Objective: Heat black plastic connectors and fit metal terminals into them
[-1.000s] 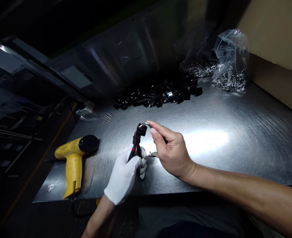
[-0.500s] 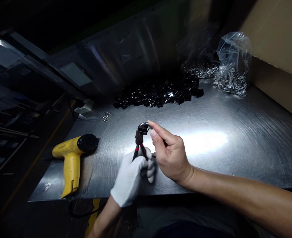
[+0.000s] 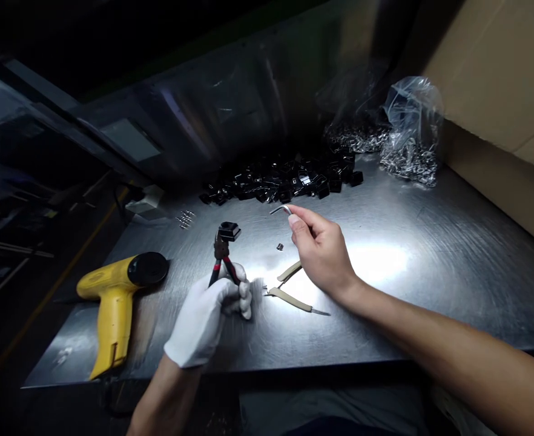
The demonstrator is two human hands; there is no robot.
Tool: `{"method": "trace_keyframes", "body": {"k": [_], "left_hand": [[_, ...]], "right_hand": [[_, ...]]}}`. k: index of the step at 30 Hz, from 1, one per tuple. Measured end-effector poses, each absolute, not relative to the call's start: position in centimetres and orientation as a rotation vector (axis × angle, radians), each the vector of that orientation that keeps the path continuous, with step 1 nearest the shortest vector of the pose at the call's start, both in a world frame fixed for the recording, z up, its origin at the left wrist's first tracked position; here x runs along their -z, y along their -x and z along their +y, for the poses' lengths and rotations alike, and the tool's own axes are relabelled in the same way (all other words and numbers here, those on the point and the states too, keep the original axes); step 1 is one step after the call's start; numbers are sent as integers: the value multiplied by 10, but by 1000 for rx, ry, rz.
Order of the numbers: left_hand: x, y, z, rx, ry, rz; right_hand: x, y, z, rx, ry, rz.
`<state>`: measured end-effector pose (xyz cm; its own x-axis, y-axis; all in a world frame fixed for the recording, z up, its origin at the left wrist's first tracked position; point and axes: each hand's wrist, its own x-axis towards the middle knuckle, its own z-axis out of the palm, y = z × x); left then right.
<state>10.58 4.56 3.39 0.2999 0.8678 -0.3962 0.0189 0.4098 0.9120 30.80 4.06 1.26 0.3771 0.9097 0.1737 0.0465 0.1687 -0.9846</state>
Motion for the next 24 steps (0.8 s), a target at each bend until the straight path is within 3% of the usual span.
{"method": "trace_keyframes", "body": {"k": [10, 24], "left_hand": [[-37, -78, 47, -599, -1009, 1086], [-42, -74, 44, -499, -1087, 1115]], "right_hand": [[-13, -343, 56, -901, 1608, -1503], [-18, -355, 54, -775, 1697, -1572]]}}
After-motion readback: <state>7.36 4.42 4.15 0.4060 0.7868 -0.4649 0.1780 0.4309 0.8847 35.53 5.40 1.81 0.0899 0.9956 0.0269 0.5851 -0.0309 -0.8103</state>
